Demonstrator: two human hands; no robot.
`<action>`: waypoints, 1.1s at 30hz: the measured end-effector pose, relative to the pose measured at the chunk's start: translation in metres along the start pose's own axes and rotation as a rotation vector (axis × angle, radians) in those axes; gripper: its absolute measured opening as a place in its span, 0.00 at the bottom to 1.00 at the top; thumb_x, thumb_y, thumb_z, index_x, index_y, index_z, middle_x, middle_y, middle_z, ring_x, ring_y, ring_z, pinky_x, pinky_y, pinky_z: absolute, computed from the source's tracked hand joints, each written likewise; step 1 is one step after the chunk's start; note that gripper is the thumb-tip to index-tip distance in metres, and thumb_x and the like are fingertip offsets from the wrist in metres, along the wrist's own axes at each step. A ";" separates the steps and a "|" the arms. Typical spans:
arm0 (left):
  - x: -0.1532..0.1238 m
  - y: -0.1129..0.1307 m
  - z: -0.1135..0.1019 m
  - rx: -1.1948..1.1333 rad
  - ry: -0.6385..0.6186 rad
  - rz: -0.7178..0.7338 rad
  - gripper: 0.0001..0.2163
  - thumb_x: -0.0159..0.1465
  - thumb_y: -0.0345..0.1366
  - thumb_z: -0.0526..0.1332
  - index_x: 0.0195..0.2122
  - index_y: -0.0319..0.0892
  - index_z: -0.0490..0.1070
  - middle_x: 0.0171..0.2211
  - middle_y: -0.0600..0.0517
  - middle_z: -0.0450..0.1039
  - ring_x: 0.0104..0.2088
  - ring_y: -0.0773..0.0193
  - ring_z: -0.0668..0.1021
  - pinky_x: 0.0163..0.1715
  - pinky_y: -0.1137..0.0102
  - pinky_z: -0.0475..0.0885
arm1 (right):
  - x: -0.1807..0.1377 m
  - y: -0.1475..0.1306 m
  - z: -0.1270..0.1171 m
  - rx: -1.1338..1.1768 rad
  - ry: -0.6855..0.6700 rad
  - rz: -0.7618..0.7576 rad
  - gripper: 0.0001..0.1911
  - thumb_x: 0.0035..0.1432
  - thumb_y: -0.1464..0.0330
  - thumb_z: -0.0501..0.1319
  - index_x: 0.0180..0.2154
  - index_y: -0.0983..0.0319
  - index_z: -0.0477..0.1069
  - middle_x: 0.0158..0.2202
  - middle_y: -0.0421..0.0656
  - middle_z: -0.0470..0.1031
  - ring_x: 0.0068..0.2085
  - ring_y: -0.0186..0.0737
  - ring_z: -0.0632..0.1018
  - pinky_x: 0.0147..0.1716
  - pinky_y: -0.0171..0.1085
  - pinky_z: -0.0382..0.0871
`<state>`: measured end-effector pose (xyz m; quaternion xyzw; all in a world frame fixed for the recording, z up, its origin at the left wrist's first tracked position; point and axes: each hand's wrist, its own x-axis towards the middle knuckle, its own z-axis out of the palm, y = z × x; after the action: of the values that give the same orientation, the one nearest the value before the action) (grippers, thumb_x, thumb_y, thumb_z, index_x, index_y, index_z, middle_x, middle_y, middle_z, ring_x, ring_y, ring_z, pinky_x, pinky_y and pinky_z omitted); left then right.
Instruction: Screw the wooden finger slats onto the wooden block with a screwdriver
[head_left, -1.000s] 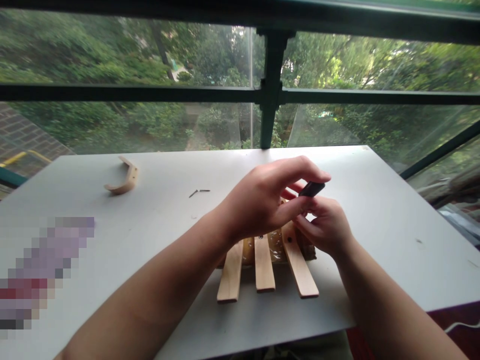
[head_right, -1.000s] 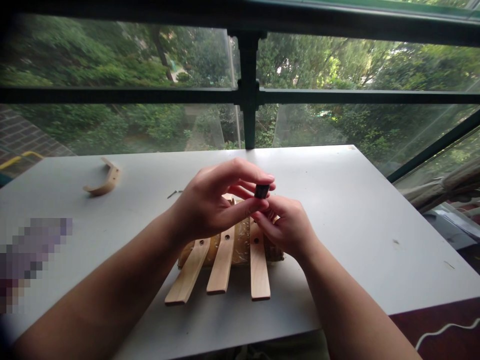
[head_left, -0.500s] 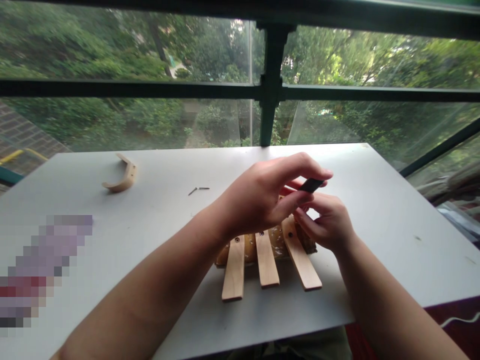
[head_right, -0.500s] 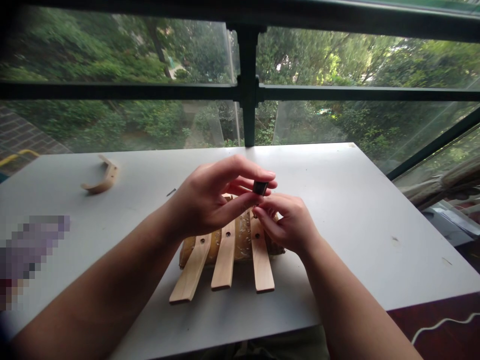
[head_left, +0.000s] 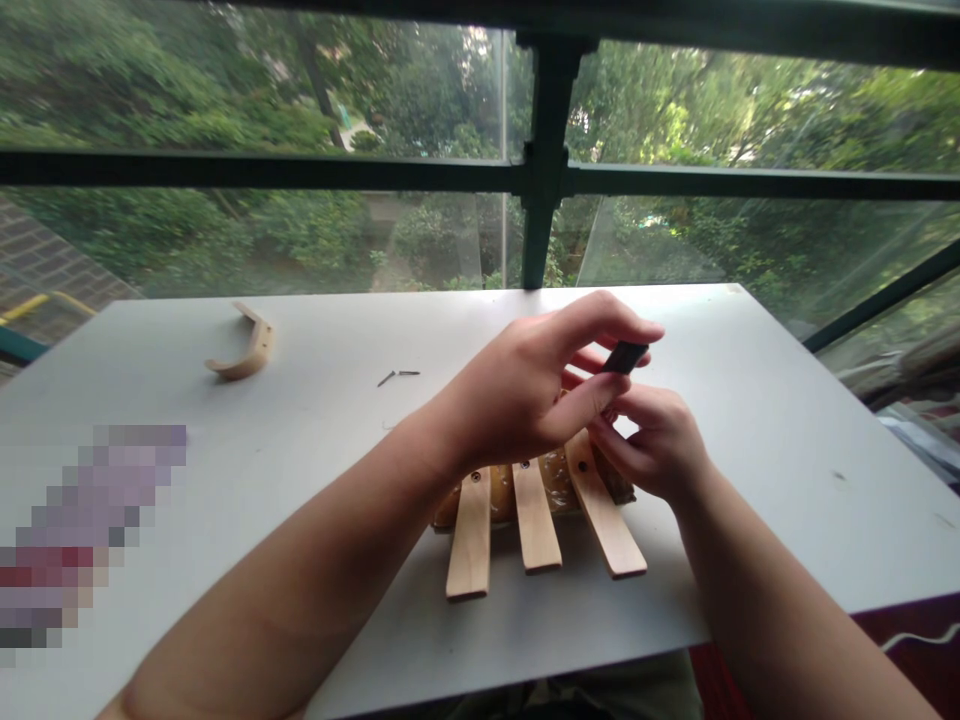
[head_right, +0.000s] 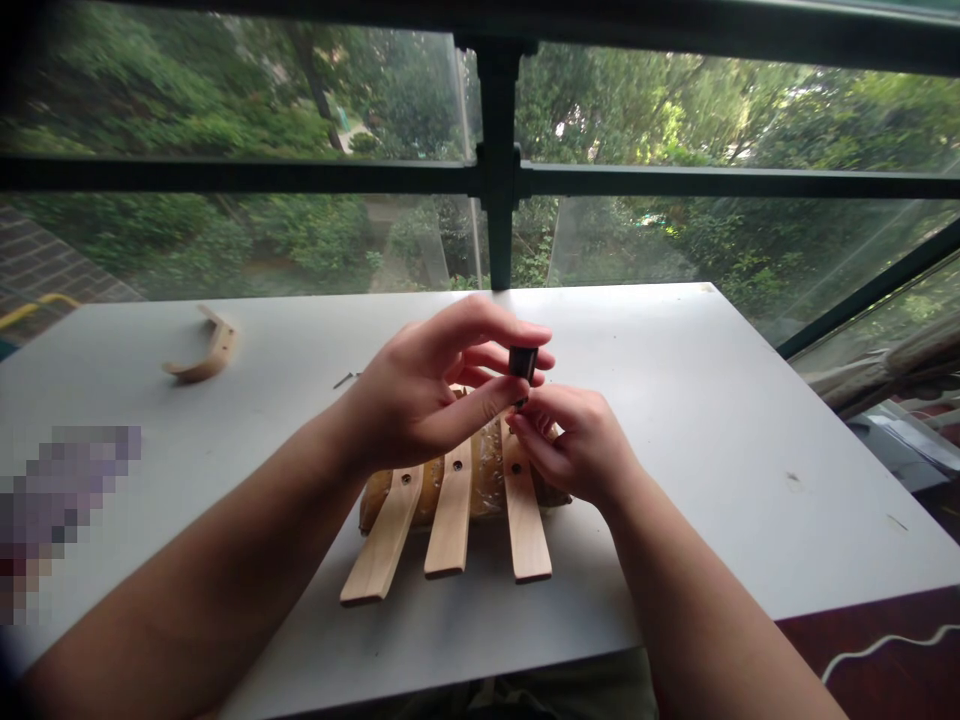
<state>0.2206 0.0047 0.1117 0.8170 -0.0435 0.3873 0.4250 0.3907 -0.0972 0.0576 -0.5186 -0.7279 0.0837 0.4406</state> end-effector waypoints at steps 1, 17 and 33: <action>0.000 -0.001 0.001 0.009 0.003 -0.001 0.17 0.66 0.24 0.63 0.55 0.44 0.71 0.51 0.49 0.74 0.50 0.63 0.82 0.49 0.70 0.84 | 0.000 0.001 0.000 -0.004 -0.010 0.013 0.06 0.64 0.72 0.60 0.33 0.61 0.74 0.25 0.41 0.74 0.25 0.34 0.73 0.27 0.34 0.69; -0.001 -0.008 0.004 -0.027 0.002 0.003 0.18 0.65 0.24 0.64 0.54 0.47 0.70 0.52 0.51 0.74 0.50 0.64 0.82 0.48 0.72 0.84 | -0.002 0.004 0.005 -0.151 0.041 -0.108 0.07 0.65 0.73 0.58 0.37 0.62 0.75 0.38 0.49 0.84 0.36 0.43 0.83 0.33 0.38 0.73; -0.002 -0.014 0.004 -0.086 0.018 0.027 0.18 0.65 0.22 0.64 0.54 0.46 0.70 0.50 0.52 0.71 0.46 0.67 0.83 0.47 0.74 0.84 | 0.000 0.003 0.009 -0.166 0.056 -0.167 0.07 0.65 0.75 0.58 0.35 0.65 0.74 0.36 0.51 0.84 0.33 0.43 0.83 0.29 0.36 0.71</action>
<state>0.2271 0.0098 0.0998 0.7936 -0.0672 0.3983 0.4550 0.3862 -0.0932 0.0501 -0.4931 -0.7602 -0.0282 0.4220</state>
